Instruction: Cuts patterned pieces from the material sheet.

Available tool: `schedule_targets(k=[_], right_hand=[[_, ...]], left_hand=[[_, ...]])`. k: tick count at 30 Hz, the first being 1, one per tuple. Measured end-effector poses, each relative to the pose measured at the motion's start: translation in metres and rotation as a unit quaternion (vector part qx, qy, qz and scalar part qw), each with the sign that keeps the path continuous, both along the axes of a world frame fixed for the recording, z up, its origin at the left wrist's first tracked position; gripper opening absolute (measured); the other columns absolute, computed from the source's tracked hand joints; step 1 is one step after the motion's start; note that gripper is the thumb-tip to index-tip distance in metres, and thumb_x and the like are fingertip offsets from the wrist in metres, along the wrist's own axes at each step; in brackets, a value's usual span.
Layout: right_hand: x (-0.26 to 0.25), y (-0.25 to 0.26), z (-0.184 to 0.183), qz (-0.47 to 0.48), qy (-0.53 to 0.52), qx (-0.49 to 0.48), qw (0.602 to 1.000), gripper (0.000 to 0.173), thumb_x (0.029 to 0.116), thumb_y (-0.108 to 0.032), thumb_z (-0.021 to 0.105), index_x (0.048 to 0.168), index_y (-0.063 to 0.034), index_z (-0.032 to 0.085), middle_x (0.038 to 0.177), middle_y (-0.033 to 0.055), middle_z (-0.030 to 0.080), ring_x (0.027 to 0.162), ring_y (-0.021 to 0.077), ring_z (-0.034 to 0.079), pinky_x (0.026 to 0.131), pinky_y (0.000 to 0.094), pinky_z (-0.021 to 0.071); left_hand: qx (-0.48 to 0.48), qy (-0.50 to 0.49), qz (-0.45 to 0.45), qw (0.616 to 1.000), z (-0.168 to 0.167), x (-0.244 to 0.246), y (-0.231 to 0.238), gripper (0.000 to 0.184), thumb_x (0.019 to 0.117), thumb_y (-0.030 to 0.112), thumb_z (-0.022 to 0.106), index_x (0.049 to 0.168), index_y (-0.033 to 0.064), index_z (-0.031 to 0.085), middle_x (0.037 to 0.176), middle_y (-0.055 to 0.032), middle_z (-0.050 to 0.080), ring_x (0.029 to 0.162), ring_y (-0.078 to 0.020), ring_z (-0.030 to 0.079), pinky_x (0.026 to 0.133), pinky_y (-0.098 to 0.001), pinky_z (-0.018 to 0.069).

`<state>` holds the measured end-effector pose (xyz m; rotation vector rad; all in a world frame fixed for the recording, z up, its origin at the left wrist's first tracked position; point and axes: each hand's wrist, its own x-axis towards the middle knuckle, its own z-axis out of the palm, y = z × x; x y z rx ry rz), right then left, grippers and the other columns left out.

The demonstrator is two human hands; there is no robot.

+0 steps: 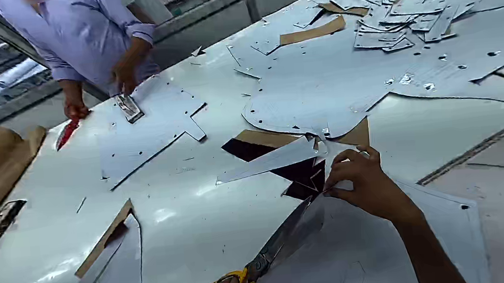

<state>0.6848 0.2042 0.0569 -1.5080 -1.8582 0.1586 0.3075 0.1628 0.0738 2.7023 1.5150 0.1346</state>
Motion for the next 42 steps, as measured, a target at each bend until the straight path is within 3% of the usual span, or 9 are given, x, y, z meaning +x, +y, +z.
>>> schedule_targets(k=[4, 10, 18, 42], right_hand=[[-0.001, -0.003, 0.008, 0.015, -0.009, 0.001, 1.000, 0.010, 0.0764, -0.020, 0.088, 0.082, -0.0210, 0.080, 0.086, -0.0035, 0.074, 0.109, 0.0269, 0.065, 0.105, 0.0739, 0.0266], [0.003, 0.000, 0.008, 0.021, 0.000, -0.001, 1.000, 0.006, 0.0772, -0.026, 0.085, 0.082, -0.0246, 0.081, 0.084, -0.0067, 0.073, 0.109, 0.0244, 0.065, 0.104, 0.0734, 0.0258], [0.005, 0.000, 0.008, 0.022, 0.000, -0.003, 1.000, 0.005, 0.0791, -0.028, 0.082, 0.081, -0.0248, 0.080, 0.084, -0.0073, 0.073, 0.109, 0.0240, 0.064, 0.104, 0.0723, 0.0256], [0.009, -0.003, 0.014, 0.050, 0.019, 0.001, 0.999, 0.003, 0.0803, -0.026, 0.081, 0.081, -0.0231, 0.081, 0.082, -0.0065, 0.073, 0.108, 0.0238, 0.063, 0.102, 0.0670, 0.0267]], left_hand=[[0.002, 0.009, -0.028, 1.000, 0.004, 0.002, 0.005, 0.037, 0.0775, 0.014, 0.081, 0.107, -0.0078, 0.071, 0.104, -0.0240, 0.074, 0.090, -0.0429, 0.074, 0.070, -0.0537, 0.0602], [0.025, -0.004, -0.048, 0.999, 0.003, 0.010, 0.011, 0.032, 0.0727, 0.013, 0.081, 0.099, -0.0051, 0.073, 0.095, -0.0201, 0.074, 0.080, -0.0386, 0.073, 0.060, -0.0479, 0.0588], [0.009, 0.004, -0.054, 0.999, 0.006, 0.005, 0.011, 0.033, 0.0703, 0.013, 0.082, 0.098, -0.0023, 0.073, 0.097, -0.0166, 0.075, 0.085, -0.0376, 0.072, 0.061, -0.0452, 0.0578], [-0.028, -0.087, -0.075, 0.993, -0.009, -0.004, 0.017, 0.027, 0.0717, 0.019, 0.075, 0.093, 0.0027, 0.075, 0.088, -0.0109, 0.074, 0.076, -0.0313, 0.070, 0.059, -0.0426, 0.0558]])
